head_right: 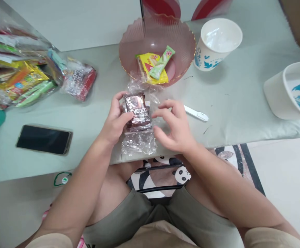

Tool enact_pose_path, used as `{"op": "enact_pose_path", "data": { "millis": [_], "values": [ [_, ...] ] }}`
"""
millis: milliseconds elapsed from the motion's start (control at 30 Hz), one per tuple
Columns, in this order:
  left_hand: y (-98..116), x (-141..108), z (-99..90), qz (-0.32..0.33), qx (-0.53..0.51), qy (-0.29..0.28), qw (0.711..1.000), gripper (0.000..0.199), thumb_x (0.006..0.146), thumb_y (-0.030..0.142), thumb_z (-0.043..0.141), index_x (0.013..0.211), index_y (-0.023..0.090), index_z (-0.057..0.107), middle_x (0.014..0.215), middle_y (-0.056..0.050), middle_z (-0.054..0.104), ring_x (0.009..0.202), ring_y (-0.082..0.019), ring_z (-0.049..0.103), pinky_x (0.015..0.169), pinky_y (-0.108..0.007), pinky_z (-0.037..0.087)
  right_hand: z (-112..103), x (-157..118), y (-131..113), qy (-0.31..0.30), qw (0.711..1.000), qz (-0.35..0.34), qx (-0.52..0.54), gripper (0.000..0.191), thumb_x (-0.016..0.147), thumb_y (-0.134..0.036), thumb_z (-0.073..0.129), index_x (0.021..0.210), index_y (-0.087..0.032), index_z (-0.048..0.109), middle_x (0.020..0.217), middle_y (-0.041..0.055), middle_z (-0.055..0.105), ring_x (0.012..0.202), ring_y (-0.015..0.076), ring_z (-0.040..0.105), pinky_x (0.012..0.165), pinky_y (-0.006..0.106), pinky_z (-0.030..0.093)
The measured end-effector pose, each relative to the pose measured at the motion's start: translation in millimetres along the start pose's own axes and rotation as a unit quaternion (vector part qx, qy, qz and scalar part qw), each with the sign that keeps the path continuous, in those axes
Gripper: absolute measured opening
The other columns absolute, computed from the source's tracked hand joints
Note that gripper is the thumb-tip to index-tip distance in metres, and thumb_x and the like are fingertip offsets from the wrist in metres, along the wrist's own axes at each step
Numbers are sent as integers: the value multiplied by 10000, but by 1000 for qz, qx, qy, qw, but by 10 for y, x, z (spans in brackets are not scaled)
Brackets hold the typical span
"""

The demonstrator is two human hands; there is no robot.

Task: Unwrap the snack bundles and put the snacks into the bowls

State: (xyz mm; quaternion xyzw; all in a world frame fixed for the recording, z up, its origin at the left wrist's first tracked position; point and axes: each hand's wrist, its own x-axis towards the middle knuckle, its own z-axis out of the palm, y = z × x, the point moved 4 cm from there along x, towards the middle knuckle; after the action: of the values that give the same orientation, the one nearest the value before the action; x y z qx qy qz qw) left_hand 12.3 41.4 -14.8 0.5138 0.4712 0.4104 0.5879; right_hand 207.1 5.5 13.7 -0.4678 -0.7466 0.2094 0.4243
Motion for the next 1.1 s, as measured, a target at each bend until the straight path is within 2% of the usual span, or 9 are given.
{"op": "enact_pose_path", "data": {
  "millis": [67,133,200,333,633,833,933,1000,1100],
  "values": [
    [15,-14,1,36,41,8,998,664,820,365,699,1400,295,383,1244,-47,637,1065,-230,651,1013,-410,536,41,-22,-56,-24,996,-66,-52,140,865,-271,638,1004,-266,651,1035,59,677,1029,261,614,921,448,421],
    [12,-15,-14,74,76,11,994,666,831,383,706,1409,285,390,1262,-53,642,1056,-231,663,1018,-410,547,86,-44,-68,-52,991,-93,-80,92,927,-235,607,1007,-267,642,888,18,690,926,225,625,871,415,398],
    [-10,-9,-48,97,100,12,990,650,852,393,696,1419,293,393,1231,-50,657,1020,-227,681,966,-396,579,114,-62,-61,-65,989,-104,-86,80,980,-221,572,993,-256,643,823,2,684,862,201,622,836,392,388],
    [-61,-3,-124,89,108,18,990,607,891,360,652,1436,325,387,1164,-42,670,918,-201,697,814,-339,606,128,-89,-59,-59,989,-117,-69,165,1033,-223,515,1014,-249,677,865,22,694,844,190,610,804,380,395],
    [-51,17,-132,86,124,43,987,618,880,311,646,1433,312,373,1266,-59,665,1004,-218,704,914,-361,595,81,-58,-78,-24,997,-70,-4,173,993,-135,540,966,-260,656,888,28,653,843,194,606,794,382,465],
    [-5,-9,-142,137,198,73,968,631,878,361,695,1427,290,394,1401,-80,603,1223,-260,639,1079,-399,520,144,-62,-99,-28,992,-100,-75,126,954,-216,617,1074,-244,641,1027,70,697,951,237,618,847,413,462],
    [-5,-16,-143,144,211,80,964,625,885,387,693,1429,291,400,1417,-85,589,1260,-271,620,1104,-415,500,168,-72,-90,-37,983,-129,-128,64,980,-217,603,978,-251,658,917,35,705,903,214,612,805,391,412],
    [-9,-17,-149,141,210,85,964,629,889,407,691,1432,293,395,1400,-86,592,1240,-273,631,1090,-419,507,160,-77,-72,-33,978,-136,-153,124,1004,-217,584,922,-257,668,844,16,691,853,196,600,780,381,392],
    [-15,-20,-169,127,194,94,968,626,902,425,679,1438,300,381,1338,-79,615,1172,-266,664,1052,-420,525,123,-84,-58,-4,978,-142,-156,103,997,-228,623,941,-273,697,771,9,647,794,187,568,759,379,394]
  ]
}}
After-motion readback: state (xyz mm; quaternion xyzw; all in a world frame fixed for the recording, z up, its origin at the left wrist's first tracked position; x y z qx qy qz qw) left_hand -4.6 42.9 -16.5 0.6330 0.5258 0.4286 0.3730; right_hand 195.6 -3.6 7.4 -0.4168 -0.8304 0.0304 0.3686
